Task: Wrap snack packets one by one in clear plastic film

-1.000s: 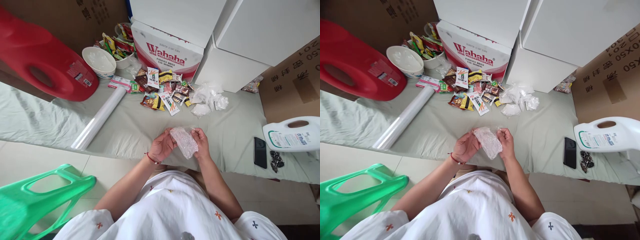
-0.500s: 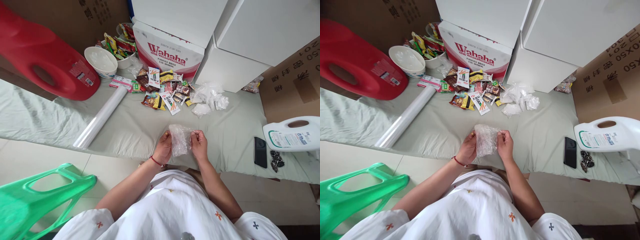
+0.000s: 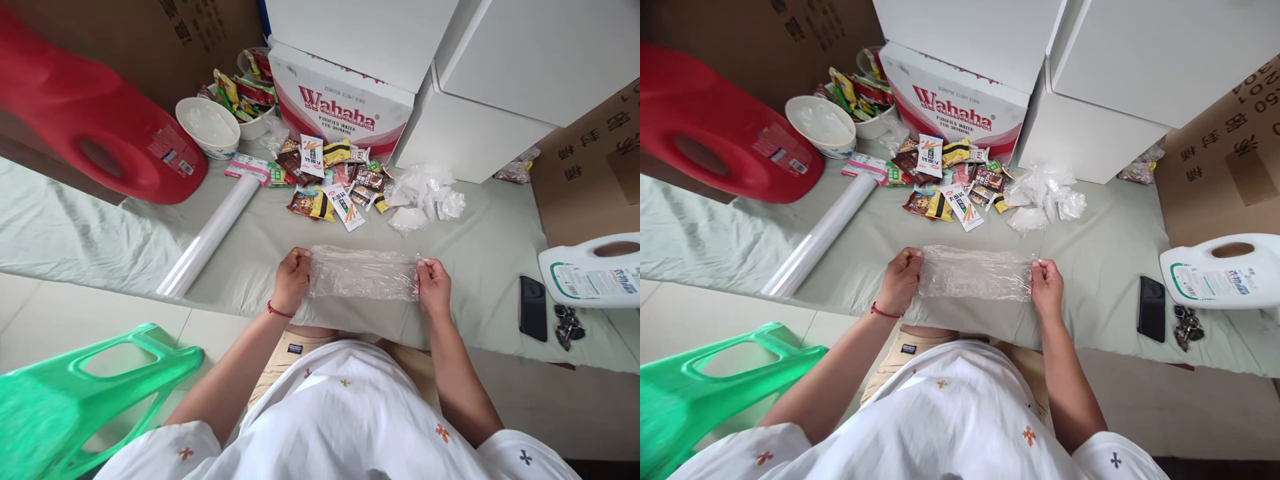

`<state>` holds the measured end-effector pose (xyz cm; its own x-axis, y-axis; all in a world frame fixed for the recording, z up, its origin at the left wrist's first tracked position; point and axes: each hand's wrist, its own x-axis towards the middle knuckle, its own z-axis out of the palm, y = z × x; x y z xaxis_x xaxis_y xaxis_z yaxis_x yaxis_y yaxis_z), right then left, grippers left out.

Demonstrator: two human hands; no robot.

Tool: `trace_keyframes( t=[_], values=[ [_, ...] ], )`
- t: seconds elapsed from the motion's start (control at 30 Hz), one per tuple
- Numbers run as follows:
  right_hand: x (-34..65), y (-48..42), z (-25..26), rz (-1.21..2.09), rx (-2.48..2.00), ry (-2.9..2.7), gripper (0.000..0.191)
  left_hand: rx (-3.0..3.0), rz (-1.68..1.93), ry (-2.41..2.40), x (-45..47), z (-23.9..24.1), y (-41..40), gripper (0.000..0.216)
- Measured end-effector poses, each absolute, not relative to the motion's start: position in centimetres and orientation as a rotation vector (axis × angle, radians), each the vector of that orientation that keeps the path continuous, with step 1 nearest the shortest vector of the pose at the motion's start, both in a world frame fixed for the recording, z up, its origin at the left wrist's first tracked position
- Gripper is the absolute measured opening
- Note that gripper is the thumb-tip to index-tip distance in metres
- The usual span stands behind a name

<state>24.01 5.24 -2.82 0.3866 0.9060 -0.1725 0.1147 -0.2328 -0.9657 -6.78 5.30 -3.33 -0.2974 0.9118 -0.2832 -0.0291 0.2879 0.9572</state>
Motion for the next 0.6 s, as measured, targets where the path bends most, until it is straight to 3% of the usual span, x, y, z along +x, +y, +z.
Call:
trace_keyframes(
  t=[0.13, 0.3, 0.47, 0.6],
  values=[
    [24.5, 4.8, -3.5, 0.93, -1.751, -1.046, 0.047, 0.891, 1.123, 1.597, -7.0, -3.2, 5.7, 0.02],
    [25.5, 3.5, -4.7, 0.617, -1.885, -1.379, 0.047, 1.195, 1.212, 1.797, -10.8, -1.5, 9.6, 0.014],
    [25.5, 2.8, -5.5, 0.458, -1.906, -1.551, 0.048, 1.622, 1.126, 2.21, -17.3, 1.8, 19.1, 0.014],
    [25.3, 2.7, -5.5, 0.413, -1.927, -1.582, 0.047, 1.727, 1.033, 2.266, -19.6, 3.0, 28.3, 0.008]
  ],
)
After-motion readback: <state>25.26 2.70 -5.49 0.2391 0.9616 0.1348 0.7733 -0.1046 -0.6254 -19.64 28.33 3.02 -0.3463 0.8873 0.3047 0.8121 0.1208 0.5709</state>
